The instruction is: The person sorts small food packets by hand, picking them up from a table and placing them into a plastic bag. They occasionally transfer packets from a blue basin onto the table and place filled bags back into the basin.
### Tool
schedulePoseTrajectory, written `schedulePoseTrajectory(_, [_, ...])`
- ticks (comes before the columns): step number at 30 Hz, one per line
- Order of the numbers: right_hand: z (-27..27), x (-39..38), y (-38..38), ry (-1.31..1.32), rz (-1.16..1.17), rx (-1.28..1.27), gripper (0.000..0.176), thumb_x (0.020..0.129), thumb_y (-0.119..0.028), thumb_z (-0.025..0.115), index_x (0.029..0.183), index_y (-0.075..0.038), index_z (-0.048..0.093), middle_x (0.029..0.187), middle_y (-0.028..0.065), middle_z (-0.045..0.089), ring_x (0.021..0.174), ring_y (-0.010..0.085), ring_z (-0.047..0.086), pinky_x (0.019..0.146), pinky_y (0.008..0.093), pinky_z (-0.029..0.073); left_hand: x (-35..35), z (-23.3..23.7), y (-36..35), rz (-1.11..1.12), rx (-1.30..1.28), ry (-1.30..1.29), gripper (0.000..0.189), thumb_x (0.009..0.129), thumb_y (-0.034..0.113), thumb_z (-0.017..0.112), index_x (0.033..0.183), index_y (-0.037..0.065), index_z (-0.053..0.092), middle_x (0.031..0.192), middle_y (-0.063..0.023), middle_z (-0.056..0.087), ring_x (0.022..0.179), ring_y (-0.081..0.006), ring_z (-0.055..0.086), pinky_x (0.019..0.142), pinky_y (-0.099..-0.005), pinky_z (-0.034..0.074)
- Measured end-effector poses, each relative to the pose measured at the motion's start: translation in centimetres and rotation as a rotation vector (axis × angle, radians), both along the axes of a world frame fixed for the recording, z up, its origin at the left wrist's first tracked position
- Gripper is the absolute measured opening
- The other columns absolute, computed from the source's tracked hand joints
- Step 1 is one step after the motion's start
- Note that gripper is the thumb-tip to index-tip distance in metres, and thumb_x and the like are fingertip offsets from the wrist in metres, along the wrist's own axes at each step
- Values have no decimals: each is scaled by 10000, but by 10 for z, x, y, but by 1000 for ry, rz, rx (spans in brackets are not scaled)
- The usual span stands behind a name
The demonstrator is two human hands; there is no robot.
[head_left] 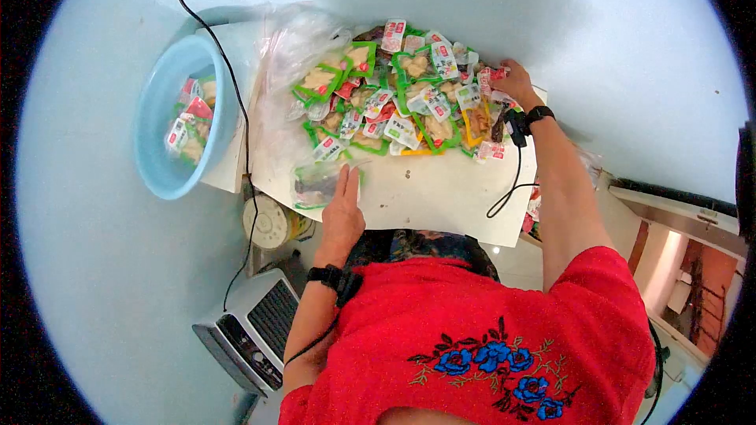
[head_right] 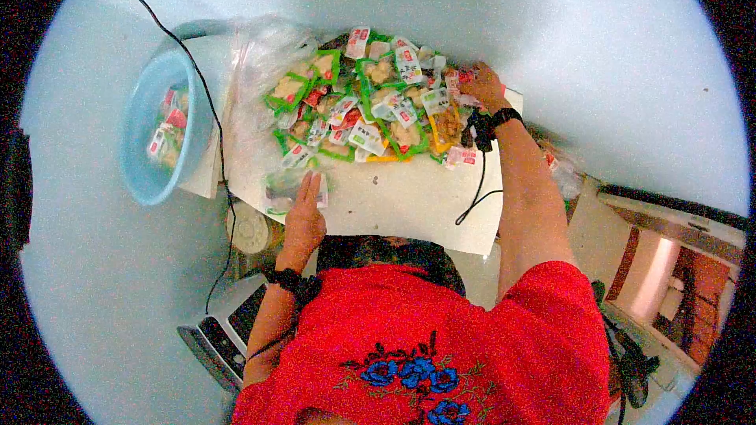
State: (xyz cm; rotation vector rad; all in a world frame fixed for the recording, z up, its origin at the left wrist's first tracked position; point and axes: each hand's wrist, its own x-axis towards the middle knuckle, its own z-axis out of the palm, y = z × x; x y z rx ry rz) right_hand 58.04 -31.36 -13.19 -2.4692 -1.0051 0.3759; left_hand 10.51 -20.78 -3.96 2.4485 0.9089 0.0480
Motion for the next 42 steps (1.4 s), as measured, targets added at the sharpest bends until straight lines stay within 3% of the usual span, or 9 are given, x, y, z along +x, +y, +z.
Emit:
schedulePoseTrajectory(4, [33, -11, 18, -257, 321, -330, 465, 692, -239, 690, 1132, -104, 626, 1074, 159, 638, 982, 367, 600, 860, 424, 500, 1, -3, -1, 7, -12, -49, 708, 690, -104, 491, 1371, 42, 362, 1469, -170, 316, 997, -402, 583, 730, -445, 512])
schedulePoseTrajectory(6, [52, -20, 16, -316, 457, -286, 251, 688, -194, 657, 915, -90, 682, 869, 173, 621, 875, 377, 594, 773, 454, 491, -1, 0, -1, 24, -49, -34, 718, 689, -107, 493, 1376, 50, 356, 1472, -169, 309, 990, -404, 582, 733, -445, 512])
schedulePoseTrajectory(8, [54, -17, 14, -421, 478, -187, 194, 681, -167, 642, 826, -43, 672, 839, 187, 609, 868, 379, 588, 756, 468, 484, 0, 5, 2, 33, -81, -41, 729, 688, -110, 496, 1381, 58, 348, 1477, -168, 299, 984, -406, 581, 738, -444, 513])
schedulePoseTrajectory(12, [116, -46, 17, -426, 98, -120, 209, 724, -138, 590, 882, -21, 660, 832, 189, 658, 796, 365, 636, 696, 433, 513, 0, -3, 5, 3, -53, -33, 749, 690, -103, 513, 1393, 59, 314, 1480, -171, 282, 980, -402, 584, 747, -446, 517])
schedulePoseTrajectory(15, [136, -48, 1, -108, -44, 208, 239, 767, -163, 660, 951, -12, 655, 879, 157, 683, 770, 269, 681, 645, 357, 556, 2, 8, 4, -1, -76, 35, 756, 689, -105, 519, 1396, 55, 303, 1474, -173, 287, 963, -402, 590, 733, -445, 521])
schedulePoseTrajectory(18, [161, -98, -8, 710, -263, 327, 234, 805, -186, 647, 963, -14, 661, 826, 116, 683, 629, 214, 672, 513, 286, 529, 3, 10, 4, 16, -100, 61, 764, 684, -114, 520, 1397, 52, 298, 1468, -184, 290, 946, -413, 592, 715, -441, 525])
schedulePoseTrajectory(22, [142, -174, -13, 1075, -158, 166, 215, 839, -212, 635, 921, -16, 666, 778, 74, 677, 595, 176, 666, 445, 247, 480, 3, 10, 2, 26, -96, 13, 770, 682, -124, 516, 1398, 53, 292, 1465, -202, 283, 928, -432, 588, 691, -444, 527])
schedulePoseTrajectory(36, [98, -313, 18, 1242, -246, 53, 225, 819, -286, 696, 711, -105, 618, 636, -31, 514, 584, 75, 464, 482, 230, 311, 1, 11, -4, 55, -87, -88, 811, 679, -124, 546, 1417, 88, 284, 1501, -182, 230, 931, -421, 602, 695, -447, 532])
schedulePoseTrajectory(42, [82, -334, 41, 1480, -173, 108, 186, 904, -256, 591, 815, -95, 613, 685, -33, 515, 602, 74, 448, 494, 239, 317, 0, 7, -4, 63, -94, -58, 808, 683, -119, 549, 1416, 99, 289, 1505, -183, 222, 1003, -418, 582, 714, -444, 532])
